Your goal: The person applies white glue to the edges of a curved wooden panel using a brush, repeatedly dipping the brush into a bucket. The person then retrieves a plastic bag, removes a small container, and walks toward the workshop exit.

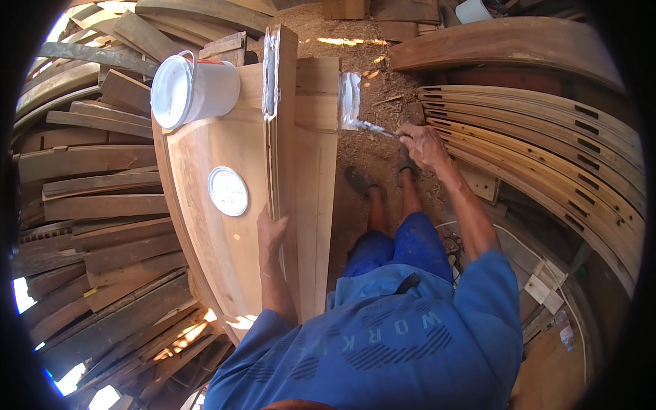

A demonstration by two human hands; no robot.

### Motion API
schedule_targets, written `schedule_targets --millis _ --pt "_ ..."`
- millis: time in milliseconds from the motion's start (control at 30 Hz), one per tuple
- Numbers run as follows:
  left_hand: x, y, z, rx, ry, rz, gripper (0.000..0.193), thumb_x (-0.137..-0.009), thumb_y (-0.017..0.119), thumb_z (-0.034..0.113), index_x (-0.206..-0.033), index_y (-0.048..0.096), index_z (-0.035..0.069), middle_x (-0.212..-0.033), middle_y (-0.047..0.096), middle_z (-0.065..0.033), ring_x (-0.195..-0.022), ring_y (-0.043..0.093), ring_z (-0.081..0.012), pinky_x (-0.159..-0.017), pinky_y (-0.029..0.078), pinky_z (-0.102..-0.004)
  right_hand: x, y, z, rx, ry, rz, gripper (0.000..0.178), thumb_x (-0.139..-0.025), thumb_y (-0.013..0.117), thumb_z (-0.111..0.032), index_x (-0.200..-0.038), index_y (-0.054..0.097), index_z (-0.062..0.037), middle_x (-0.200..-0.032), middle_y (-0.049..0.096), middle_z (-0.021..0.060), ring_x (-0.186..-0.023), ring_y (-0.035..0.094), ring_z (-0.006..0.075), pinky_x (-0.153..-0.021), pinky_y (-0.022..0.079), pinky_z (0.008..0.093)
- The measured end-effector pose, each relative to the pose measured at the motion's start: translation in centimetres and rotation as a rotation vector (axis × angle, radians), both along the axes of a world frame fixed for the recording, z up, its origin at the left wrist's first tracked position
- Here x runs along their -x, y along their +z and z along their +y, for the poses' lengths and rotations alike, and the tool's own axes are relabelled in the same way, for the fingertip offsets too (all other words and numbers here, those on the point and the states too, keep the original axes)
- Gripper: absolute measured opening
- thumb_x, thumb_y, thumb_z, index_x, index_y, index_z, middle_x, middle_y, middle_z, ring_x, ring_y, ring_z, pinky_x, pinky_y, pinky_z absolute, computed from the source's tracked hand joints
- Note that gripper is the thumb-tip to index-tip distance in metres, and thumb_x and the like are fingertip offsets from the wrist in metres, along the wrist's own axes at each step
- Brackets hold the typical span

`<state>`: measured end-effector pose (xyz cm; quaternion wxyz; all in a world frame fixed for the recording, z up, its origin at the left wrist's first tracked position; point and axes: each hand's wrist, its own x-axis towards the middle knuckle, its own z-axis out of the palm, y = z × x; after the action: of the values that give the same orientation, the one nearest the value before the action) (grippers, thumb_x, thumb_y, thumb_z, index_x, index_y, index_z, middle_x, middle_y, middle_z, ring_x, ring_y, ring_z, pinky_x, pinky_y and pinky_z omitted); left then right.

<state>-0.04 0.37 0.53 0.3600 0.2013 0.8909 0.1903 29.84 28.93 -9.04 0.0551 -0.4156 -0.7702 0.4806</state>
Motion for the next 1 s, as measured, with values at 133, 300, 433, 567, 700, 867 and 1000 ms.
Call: schedule_targets --millis 133,300,433,567,700,867,1000 --pt "0.2 -0.3 -0.2 0.023 -0.002 -0.013 0.042 -0.076 0.071 0.018 -0.114 0.064 0.003 -0.094 0.071 -0.0213 -0.089 0.07 -0.0344 -0.08 0.053 -0.0392 1.2 1.3 0.3 0.019 -0.103 0.065 0.018 -0.088 0.061 -0.011 -0.103 0.066 -0.0015 -0.073 0.063 0.0189 -0.069 0.064 0.0314 -0.063 0.047 0.0412" --pt "0.3 -0.5 -0.2 0.024 -0.008 0.0 0.041 -0.076 0.071 0.019 -0.112 0.063 0.002 -0.093 0.071 -0.0205 -0.087 0.07 -0.0334 -0.08 0.054 -0.0391 3.7 1.8 2.8 -0.116 -0.04 -0.024 0.015 -0.089 0.06 -0.012 -0.1 0.066 -0.0049 -0.076 0.064 0.0167 -0.07 0.063 0.034 -0.062 0.046 0.0437" --pt "0.4 -0.8 -0.4 0.013 0.001 -0.027 0.04 -0.076 0.071 0.017 -0.112 0.063 0.002 -0.094 0.072 -0.0207 -0.088 0.07 -0.0339 -0.08 0.054 -0.0394 3.5 1.5 0.5 -0.068 0.071 -0.097 0.014 -0.089 0.061 -0.012 -0.1 0.066 -0.0068 -0.079 0.065 0.0168 -0.074 0.064 0.037 -0.065 0.047 0.0447" --pt "0.2 -0.4 -0.3 0.0 -0.01 -0.012 0.039 -0.076 0.072 0.016 -0.112 0.063 0.001 -0.095 0.072 -0.0212 -0.09 0.07 -0.0343 -0.08 0.054 -0.0399 2.4 1.9 -2.3 -0.042 0.048 -0.017 0.014 -0.088 0.061 -0.009 -0.1 0.066 -0.004 -0.083 0.066 0.0176 -0.079 0.064 0.0376 -0.069 0.049 0.0455" --pt "0.2 -0.3 -0.1 0.003 -0.011 -0.025 0.04 -0.076 0.072 0.016 -0.112 0.063 0.001 -0.095 0.072 -0.0215 -0.091 0.07 -0.0342 -0.081 0.054 -0.0401 2.7 1.3 -3.3 -0.242 -0.102 0.087 0.015 -0.084 0.062 -0.006 -0.098 0.067 -0.0013 -0.087 0.065 0.0173 -0.083 0.063 0.0365 -0.074 0.049 0.0448" --pt "0.3 -0.4 -0.2 -0.006 -0.005 -0.032 0.039 -0.077 0.071 0.016 -0.112 0.064 0.002 -0.096 0.072 -0.0209 -0.091 0.07 -0.0348 -0.081 0.054 -0.04 2.3 0.9 -3.8 -0.342 -0.002 0.133 0.014 -0.081 0.063 -0.004 -0.093 0.065 -0.0012 -0.09 0.063 0.0157 -0.086 0.06 0.0357 -0.077 0.048 0.0446" --pt "0.0 -0.1 -0.1 0.016 0.011 -0.028 0.039 -0.076 0.072 0.018 -0.112 0.064 0.002 -0.094 0.072 -0.0204 -0.09 0.07 -0.0336 -0.081 0.054 -0.0396 2.3 1.6 -2.0 -0.339 -0.036 0.13 0.013 -0.079 0.064 -0.004 -0.091 0.062 -0.0013 -0.088 0.062 0.0152 -0.086 0.06 0.0366 -0.075 0.047 0.0456"
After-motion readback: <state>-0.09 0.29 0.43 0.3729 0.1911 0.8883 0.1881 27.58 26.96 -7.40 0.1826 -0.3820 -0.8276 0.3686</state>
